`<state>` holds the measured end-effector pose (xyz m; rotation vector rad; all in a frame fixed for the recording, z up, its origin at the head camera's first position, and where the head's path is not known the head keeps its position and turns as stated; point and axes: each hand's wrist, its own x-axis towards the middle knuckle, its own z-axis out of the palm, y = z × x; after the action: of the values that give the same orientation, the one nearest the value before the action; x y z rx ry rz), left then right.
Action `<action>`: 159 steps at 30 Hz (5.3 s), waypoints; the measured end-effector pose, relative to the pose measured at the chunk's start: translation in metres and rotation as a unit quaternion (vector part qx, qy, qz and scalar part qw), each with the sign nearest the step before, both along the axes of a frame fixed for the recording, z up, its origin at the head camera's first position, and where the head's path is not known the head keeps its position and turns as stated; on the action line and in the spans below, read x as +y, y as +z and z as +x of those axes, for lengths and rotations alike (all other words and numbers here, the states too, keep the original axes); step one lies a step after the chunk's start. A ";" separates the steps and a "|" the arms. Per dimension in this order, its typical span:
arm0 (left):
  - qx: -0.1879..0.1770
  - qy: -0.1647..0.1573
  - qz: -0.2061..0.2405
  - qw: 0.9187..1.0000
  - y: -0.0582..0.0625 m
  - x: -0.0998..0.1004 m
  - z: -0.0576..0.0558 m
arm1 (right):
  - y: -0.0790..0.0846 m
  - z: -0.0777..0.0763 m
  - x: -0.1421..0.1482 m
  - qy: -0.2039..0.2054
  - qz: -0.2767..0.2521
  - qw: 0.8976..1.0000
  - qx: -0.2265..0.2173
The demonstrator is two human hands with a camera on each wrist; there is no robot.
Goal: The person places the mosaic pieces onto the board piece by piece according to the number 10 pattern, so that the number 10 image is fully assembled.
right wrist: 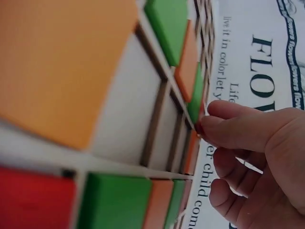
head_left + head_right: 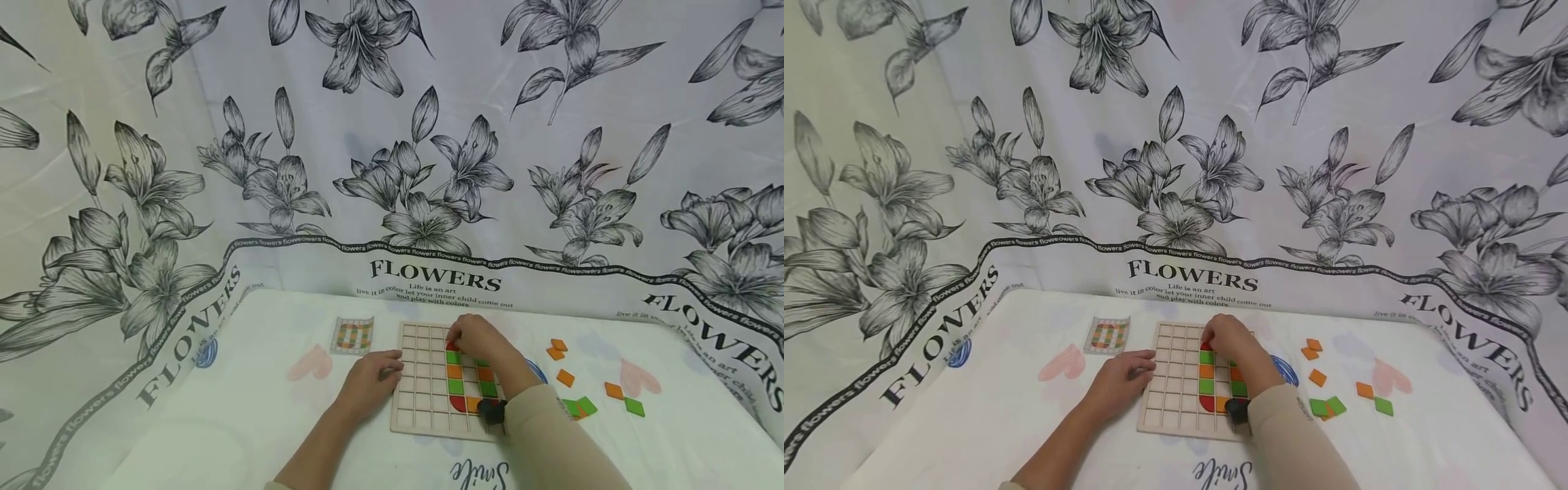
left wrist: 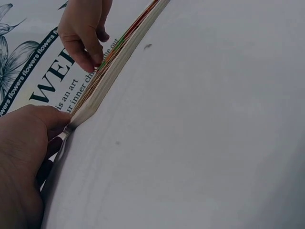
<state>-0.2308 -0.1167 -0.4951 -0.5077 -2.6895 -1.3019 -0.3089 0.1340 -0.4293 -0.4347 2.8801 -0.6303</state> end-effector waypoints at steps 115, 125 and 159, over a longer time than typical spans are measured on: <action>0.018 0.018 -0.008 1.000 0.001 0.003 0.002 | 0.021 0.088 0.136 -0.013 0.002 1.000 -0.023; 0.008 0.017 0.000 1.000 0.001 0.002 0.003 | 0.020 0.034 0.009 0.018 -0.054 0.998 -0.013; 0.013 0.021 -0.009 1.000 0.002 0.004 0.003 | 0.015 0.012 0.054 -0.059 0.009 0.998 -0.013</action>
<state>-0.2279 -0.1125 -0.4935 -0.4637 -2.6789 -1.2530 -0.2973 0.1884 -0.4146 -0.2522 2.9006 -0.6235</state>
